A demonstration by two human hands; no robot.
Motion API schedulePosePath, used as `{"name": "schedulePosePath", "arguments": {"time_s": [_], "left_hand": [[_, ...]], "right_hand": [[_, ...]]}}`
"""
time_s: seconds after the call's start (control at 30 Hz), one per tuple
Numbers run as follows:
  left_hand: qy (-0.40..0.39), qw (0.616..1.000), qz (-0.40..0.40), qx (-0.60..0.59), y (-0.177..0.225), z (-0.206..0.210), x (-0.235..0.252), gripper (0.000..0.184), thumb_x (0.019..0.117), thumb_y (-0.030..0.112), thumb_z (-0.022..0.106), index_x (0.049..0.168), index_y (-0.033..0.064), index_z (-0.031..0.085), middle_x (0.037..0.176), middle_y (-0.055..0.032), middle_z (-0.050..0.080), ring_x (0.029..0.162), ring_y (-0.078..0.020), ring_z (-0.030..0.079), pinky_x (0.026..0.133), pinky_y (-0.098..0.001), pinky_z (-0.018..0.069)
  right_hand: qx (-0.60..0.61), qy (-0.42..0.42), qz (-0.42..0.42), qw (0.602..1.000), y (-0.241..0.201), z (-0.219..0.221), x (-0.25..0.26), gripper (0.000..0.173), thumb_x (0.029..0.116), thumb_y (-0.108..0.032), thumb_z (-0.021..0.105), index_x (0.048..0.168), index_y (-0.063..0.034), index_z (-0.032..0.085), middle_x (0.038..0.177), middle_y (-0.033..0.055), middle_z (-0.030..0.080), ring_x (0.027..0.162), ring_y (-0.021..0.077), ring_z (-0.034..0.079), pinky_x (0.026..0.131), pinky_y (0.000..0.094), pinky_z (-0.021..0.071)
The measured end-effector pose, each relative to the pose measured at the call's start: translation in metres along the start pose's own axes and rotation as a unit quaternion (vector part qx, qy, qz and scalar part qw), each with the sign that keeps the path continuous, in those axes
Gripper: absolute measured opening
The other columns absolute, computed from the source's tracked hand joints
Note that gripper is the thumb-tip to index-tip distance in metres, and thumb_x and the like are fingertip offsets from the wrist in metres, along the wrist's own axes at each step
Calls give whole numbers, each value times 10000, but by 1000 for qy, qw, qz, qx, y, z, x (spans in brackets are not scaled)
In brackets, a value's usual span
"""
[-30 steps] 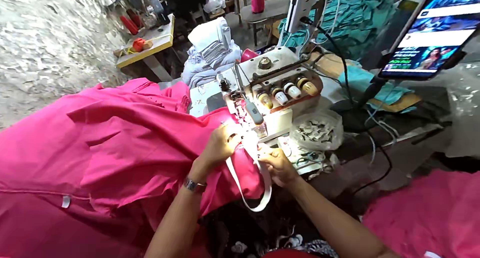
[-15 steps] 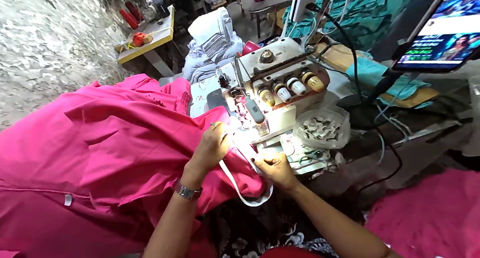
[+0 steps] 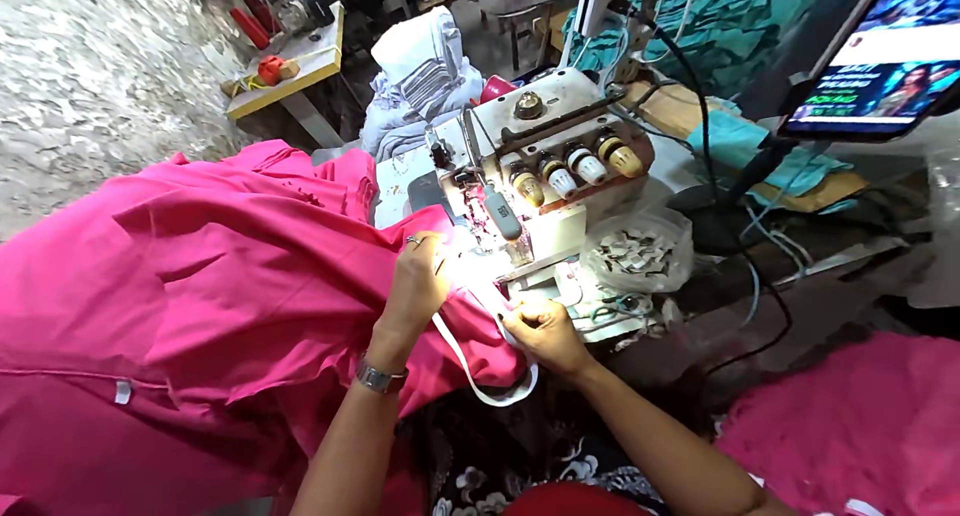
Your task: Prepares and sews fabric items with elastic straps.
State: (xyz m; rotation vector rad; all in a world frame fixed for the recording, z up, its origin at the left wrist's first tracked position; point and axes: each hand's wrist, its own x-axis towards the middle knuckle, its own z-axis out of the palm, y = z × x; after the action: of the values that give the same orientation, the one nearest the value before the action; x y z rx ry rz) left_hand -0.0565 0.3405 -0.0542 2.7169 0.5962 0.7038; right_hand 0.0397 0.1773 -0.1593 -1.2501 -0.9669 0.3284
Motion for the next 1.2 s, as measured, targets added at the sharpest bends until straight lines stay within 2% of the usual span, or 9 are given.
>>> {"name": "schedulePosePath", "arguments": {"time_s": [0.07,0.2,0.3,0.4,0.5,0.67,0.83,1.07,1.2], "left_hand": [[-48,997,-64,-20,3,-10,6,108,889,-13,710,941,-105,688,1166,-254,682,1076,-375,669,932,-532,529],[-134,966,-216,-47,17,-21,20,93,916,24,703,887,-52,659,831,-180,637,767,-284,623,730,-484,514],[-149,958,-238,-55,23,-18,28,104,899,7,707,819,-18,646,725,-115,620,667,-203,598,668,-408,507],[-134,967,-215,-17,26,-8,41,78,924,-18,648,897,-73,697,863,-218,677,850,-342,657,800,-534,509],[-97,972,-212,1,27,4,57,160,971,3,593,1011,-110,698,1005,-279,691,994,-404,669,917,-559,494],[-51,977,-202,-34,17,13,68,172,929,95,684,976,-69,705,942,-224,699,915,-333,667,868,-535,492],[-46,980,-181,-68,10,14,64,156,918,92,705,1021,-25,719,948,-148,710,882,-204,652,855,-427,501],[-61,987,-146,-3,15,12,59,211,944,77,665,1076,-85,697,1077,-256,704,1065,-374,671,987,-536,474],[-84,987,-138,21,17,4,54,193,986,43,576,1008,-123,671,1058,-295,672,1053,-409,648,967,-543,464]], "right_hand": [[-7,-5,7,1000,1,-1,1,280,889,-69,645,619,7,650,745,28,647,746,-43,571,683,121,458],[-19,5,8,1000,-3,-7,-2,257,884,-55,651,637,16,665,736,23,637,709,-59,545,651,105,442],[-16,24,-13,1000,-8,-15,-3,222,872,-31,647,659,27,670,786,34,658,761,-63,569,688,90,462],[-42,58,-30,997,-12,-16,6,198,849,-31,664,658,22,671,729,0,606,702,-77,523,645,76,427],[-86,78,-36,993,-17,-13,18,211,827,-14,670,621,14,634,709,13,603,681,-56,530,622,93,431],[-52,42,6,998,-17,-10,20,253,854,-10,669,611,-14,597,720,-7,567,667,-44,510,598,112,426],[-18,29,38,999,-21,-9,15,257,868,6,666,620,-27,606,752,-18,577,673,-45,511,601,111,433],[-35,38,32,998,-26,-8,20,295,871,-5,680,603,-45,565,781,-2,582,682,-30,522,598,120,439],[-23,24,49,998,-24,-12,26,257,869,7,683,629,-40,602,755,-13,598,659,-35,532,591,123,452]]}}
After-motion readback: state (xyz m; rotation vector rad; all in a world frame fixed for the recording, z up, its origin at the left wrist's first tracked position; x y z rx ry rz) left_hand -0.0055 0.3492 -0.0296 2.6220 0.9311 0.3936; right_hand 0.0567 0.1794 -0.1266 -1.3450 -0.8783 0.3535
